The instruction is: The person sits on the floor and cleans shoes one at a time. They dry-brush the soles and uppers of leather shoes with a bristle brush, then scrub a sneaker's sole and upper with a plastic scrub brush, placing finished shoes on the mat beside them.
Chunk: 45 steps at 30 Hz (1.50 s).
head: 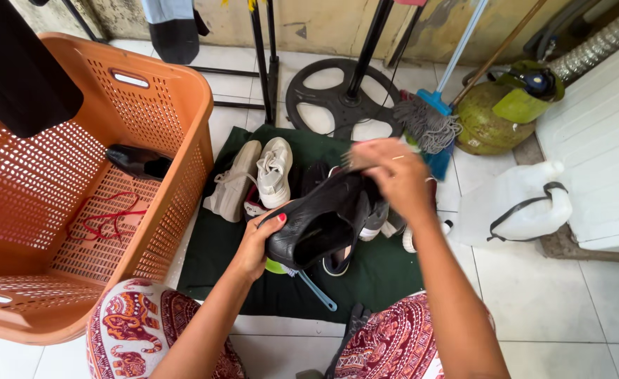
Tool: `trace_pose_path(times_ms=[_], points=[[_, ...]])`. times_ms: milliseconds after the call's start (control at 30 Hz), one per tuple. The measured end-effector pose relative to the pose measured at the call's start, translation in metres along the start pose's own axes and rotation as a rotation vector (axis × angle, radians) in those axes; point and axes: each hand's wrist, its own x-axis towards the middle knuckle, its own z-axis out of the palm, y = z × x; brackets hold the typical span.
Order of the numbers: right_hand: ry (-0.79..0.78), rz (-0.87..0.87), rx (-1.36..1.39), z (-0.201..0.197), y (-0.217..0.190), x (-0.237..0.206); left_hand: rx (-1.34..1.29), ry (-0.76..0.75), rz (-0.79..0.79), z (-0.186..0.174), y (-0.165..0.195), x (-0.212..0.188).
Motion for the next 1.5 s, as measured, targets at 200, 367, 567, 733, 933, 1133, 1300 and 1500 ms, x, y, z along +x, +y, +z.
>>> trace_pose_path(times_ms=[200, 367, 567, 733, 933, 1133, 1300, 1500], points=[[0.056, 0.001, -0.005, 0.049, -0.009, -0.027, 0.056, 0.023, 0.084, -0.006, -0.019, 0.01], [-0.284, 0.467, 0.655, 0.038, 0.007, -0.028, 0.083, 0.134, 0.097, -0.015, -0.029, 0.016], [-0.087, 0.329, 0.358, 0.017, 0.032, -0.016, 0.016, 0.084, 0.12, -0.016, -0.019, 0.016], [-0.287, -0.151, 0.463, 0.044, -0.008, -0.032, -0.063, 0.127, 0.102, -0.021, -0.019, 0.013], [0.041, -0.033, -0.092, 0.01, 0.004, -0.001, -0.016, 0.095, 0.11, -0.017, -0.018, 0.014], [-0.3, -0.382, 0.096, 0.034, 0.005, -0.02, -0.08, 0.084, 0.097, -0.019, -0.008, 0.013], [-0.021, -0.079, -0.111, -0.003, 0.022, 0.002, -0.023, 0.062, 0.059, -0.02, -0.007, 0.008], [-0.139, -0.331, 0.05, 0.018, -0.013, -0.012, -0.08, 0.067, 0.015, -0.02, -0.011, 0.009]])
